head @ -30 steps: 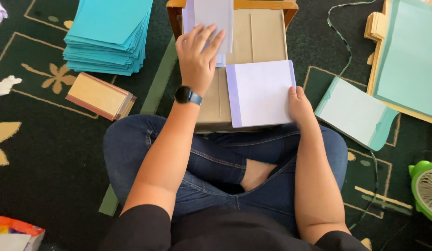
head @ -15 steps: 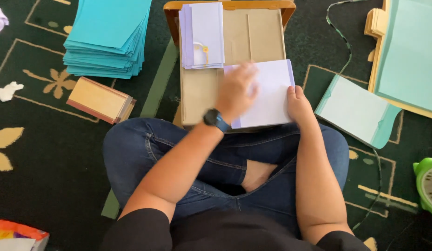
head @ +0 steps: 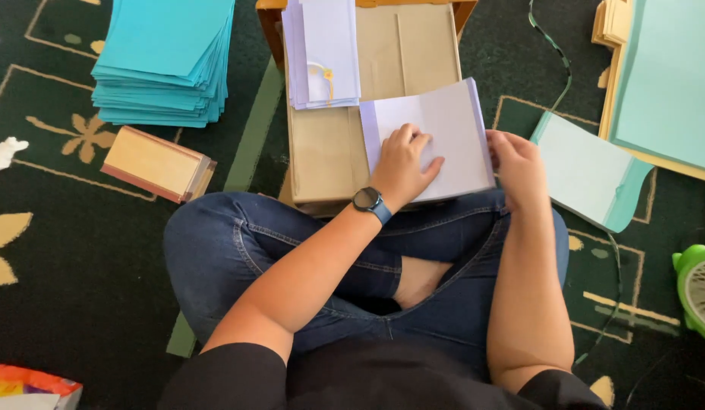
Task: Folding paper inserts and stacking them neatly into a cardboard box while sitting on the floor.
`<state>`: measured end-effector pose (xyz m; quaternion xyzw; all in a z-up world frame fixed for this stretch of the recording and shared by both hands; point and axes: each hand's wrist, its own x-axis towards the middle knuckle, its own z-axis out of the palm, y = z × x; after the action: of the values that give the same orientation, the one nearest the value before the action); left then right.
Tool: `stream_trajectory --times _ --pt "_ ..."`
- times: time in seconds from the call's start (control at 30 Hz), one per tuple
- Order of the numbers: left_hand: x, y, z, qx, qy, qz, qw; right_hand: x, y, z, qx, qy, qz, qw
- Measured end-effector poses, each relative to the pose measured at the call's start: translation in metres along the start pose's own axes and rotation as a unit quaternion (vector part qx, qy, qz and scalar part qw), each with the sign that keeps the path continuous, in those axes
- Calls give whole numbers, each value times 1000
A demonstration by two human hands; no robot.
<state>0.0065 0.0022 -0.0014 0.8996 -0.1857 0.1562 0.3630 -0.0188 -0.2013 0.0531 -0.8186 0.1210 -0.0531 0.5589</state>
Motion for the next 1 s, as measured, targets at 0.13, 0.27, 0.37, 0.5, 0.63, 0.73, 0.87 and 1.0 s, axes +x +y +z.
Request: stream_trajectory --times 0.13,0.27,0.37,0.5,0.63,0.73,0.87,1.0 --pt "6 -4 -10 -74 0 -24 997 -10 -20 1 156 -49 3 987" --pt "11 -3 -31 -260 -42 -125 956 -19 -28 18 223 -104 -12 969" --pt "13 -10 -31 -339 -73 -175 922 -21 -32 21 204 -144 -41 967" --pt "16 -13 -35 -365 -88 -194 906 -23 -36 20 189 -167 -50 966" --pt "18 -14 -36 -365 -81 -191 908 -22 -32 20 193 -167 -49 966" --pt "21 -21 -33 -381 -102 -202 896 -17 -24 13 203 -165 -50 964" --pt "18 -28 -28 -417 -88 -191 884 -2 -12 -10 228 -108 -14 967" --pt "13 -20 -49 -441 -34 -159 882 5 8 -16 122 -53 -28 991"
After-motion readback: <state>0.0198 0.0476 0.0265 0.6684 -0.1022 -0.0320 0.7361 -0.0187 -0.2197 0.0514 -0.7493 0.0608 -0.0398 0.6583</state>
